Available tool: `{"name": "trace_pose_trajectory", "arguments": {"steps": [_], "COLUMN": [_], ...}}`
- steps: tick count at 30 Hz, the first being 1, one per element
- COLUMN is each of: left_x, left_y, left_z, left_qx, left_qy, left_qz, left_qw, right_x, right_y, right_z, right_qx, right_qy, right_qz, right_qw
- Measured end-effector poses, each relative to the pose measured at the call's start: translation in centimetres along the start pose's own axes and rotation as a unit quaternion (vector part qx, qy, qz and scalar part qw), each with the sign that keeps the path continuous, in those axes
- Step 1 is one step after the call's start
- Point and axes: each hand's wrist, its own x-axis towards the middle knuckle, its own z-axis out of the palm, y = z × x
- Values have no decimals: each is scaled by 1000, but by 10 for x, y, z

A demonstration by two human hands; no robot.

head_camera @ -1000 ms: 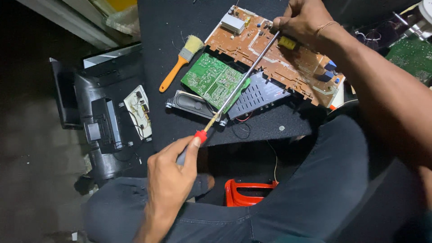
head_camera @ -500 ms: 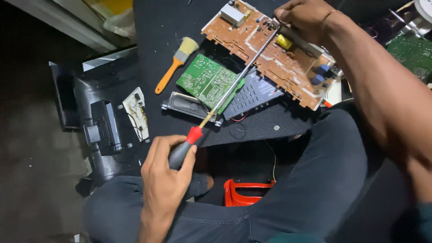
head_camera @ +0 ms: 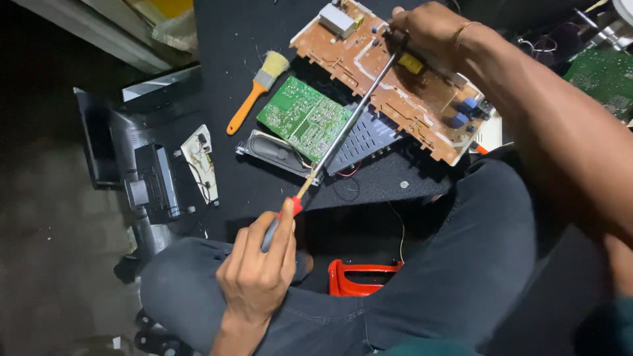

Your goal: Cleaning and inspecting a circuit board using a brush and a screwdriver

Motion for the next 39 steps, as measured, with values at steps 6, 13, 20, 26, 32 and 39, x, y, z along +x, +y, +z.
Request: {"name": "trace_pose_trajectory", "arguments": {"steps": [6, 13, 20, 26, 32, 39], "left_x": [-6, 7, -14, 1, -7, -23], "left_y": [2, 9, -3, -10, 8, 27], "left_z": [-1, -14, 10, -3, 6, 8], "left_qx": [15, 55, -196, -346, -345, -318], "left_qy": [-10, -21, -98, -188, -184, -176], "left_qz": [-7, 22, -123, -325, -277, -265], "left_qw": [1000, 998, 968, 860, 878, 893], "right_x": [29, 70, 65, 69, 66, 77], "right_y": [21, 45, 53, 46, 49, 58], "right_z": [-1, 8, 11, -3, -38, -41], "right_qx": [-160, -318, -311, -105, -162, -368], "right_qy": [58, 96, 112, 1, 136, 67], "right_qz": [-78, -162, -209, -181, -62, -103], "right_qw": [982, 929, 920, 978, 975, 922]}}
